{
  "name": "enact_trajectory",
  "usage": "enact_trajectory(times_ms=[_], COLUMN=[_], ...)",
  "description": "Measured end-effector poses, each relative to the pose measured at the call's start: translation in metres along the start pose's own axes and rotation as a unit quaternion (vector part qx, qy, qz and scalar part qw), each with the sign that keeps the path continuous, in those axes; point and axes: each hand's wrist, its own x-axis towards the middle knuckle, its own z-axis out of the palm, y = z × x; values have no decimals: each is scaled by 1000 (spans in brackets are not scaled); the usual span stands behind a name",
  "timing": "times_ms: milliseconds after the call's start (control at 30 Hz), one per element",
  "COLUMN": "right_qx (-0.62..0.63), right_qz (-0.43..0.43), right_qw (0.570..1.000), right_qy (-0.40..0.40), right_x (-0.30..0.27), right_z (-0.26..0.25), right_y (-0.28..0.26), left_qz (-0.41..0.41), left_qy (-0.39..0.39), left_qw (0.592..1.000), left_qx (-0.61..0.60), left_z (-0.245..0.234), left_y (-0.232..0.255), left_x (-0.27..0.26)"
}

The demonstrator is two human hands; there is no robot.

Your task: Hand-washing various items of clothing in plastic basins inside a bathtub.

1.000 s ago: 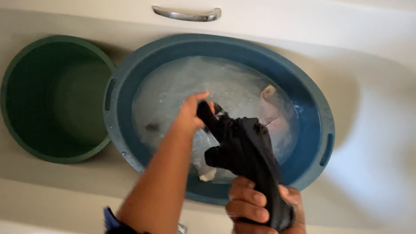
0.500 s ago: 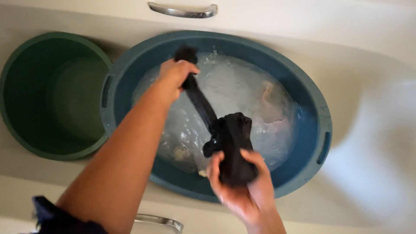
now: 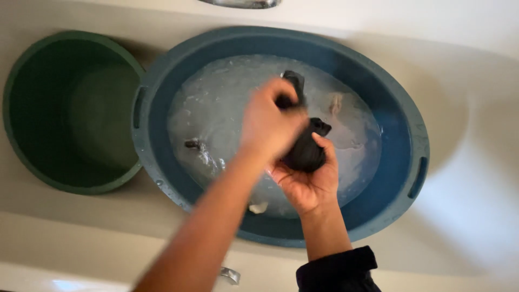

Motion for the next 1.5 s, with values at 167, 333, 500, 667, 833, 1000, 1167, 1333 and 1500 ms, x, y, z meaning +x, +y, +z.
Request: enact_trajectory(times_ms=[167,333,500,667,833,1000,1167,1333,1500], right_qx=[-28,36,10,-85,-74,-32,-72,-38,52], right_qz=[-78,-80,-117,-101,-76,-3,59,27,-92], right_qw=[994,996,993,984,991,997,991,999,994], right_qy=[-67,-23,26,117,78,67,99,5,-37], right_x=[3,-7,-15,-24,-26,-37,-40,-35,-28], right_z=[-24,-17,4,0,-13,-3,18,-10,-19], right_y=[-1,12,25,20,12,12,23,32,32], left_qz=[142,177,75,-63,45,11,11,16,107], left_qy=[21,59,100,-61,-95,-162,-59,-43,-58], left_qw=[970,935,976,993,969,936,957,969,950], left_qx=[199,300,180,83,225,312,285,241,287], left_z=[-16,-37,-42,-24,-51,-80,-86,-53,-55], left_y=[41,28,13,-4,30,13,26,34,17], left_x=[-74,-86,-68,-60,-75,-66,-40,-57,-107])
